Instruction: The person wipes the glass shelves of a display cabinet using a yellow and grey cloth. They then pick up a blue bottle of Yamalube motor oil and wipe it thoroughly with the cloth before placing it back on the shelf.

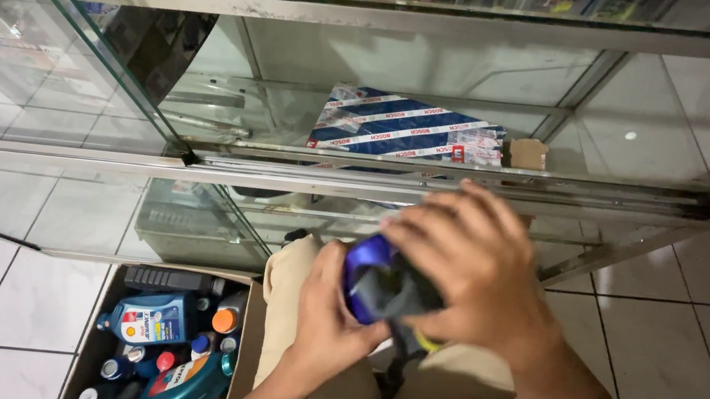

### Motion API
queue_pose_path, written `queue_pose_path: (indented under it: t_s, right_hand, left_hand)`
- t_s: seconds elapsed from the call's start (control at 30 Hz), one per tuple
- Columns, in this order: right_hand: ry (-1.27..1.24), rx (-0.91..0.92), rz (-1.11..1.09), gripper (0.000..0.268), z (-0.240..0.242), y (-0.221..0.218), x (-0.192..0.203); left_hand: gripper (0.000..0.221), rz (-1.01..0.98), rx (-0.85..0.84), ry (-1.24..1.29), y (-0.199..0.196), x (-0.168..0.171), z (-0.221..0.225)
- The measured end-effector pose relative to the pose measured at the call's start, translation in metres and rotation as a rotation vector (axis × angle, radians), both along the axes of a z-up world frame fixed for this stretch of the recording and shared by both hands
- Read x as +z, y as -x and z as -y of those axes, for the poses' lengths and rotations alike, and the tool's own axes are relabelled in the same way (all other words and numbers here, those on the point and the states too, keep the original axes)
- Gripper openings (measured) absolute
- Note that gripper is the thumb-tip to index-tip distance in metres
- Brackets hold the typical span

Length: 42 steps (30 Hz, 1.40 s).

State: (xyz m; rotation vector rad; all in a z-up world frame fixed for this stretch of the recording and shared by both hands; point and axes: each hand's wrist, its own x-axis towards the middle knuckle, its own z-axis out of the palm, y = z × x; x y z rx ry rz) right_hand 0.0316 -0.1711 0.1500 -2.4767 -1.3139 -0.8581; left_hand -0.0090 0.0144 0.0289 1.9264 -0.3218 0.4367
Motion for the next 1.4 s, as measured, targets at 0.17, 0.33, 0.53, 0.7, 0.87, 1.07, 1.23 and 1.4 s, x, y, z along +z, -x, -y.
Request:
queue_pose_path:
  t_s: [0.17, 0.33, 0.53, 0.7, 0.87, 1.07, 1.23, 1.4]
  right_hand:
    - [-0.394, 0.148, -0.368, 0.053, 0.011, -0.012, -0.037]
    - [-0.902, 0.035, -0.253, 0.053, -0.007, 0.014, -0.137]
    - [-0.986, -0.065, -0.385, 0.077, -0.023, 0.045, -0.195]
    - [-1.193, -0.142, -0.535, 0.051, 0.008, 0.031, -0.244]
    - [-1.055, -0.122, -0.368, 0.047, -0.002, 0.016, -0.116]
    - [-0.560, -0.202, 0.000, 0.067, -0.014, 0.031, -0.133]
    - [-0.497, -0.094, 0.016, 0.073, -0.006, 0.024, -0.163]
    - [-0.770, -0.081, -0.189, 0.059, -0.004, 0.021, -0.140]
  left_hand:
    - [0.077, 0.123, 0.082, -0.021, -0.004, -0.011, 0.010]
    - [0.077, -0.045, 0.065, 0.206, -0.007, 0.000, 0.014]
    - [0.074, -0.179, -0.168, 0.630, -0.013, 0.018, 0.006]
    - [0.077, -0.254, -0.251, 0.653, -0.015, 0.001, 0.024]
    - [0.086, -0.300, -0.236, 0.586, -0.012, -0.024, 0.028]
    - [0.094, -0.179, -0.219, 0.721, -0.018, -0.041, 0.016]
    - [0.091, -0.148, -0.163, 0.706, -0.019, -0.035, 0.006]
    - [0.095, -0.150, -0.241, 0.727, -0.013, -0.019, 0.016]
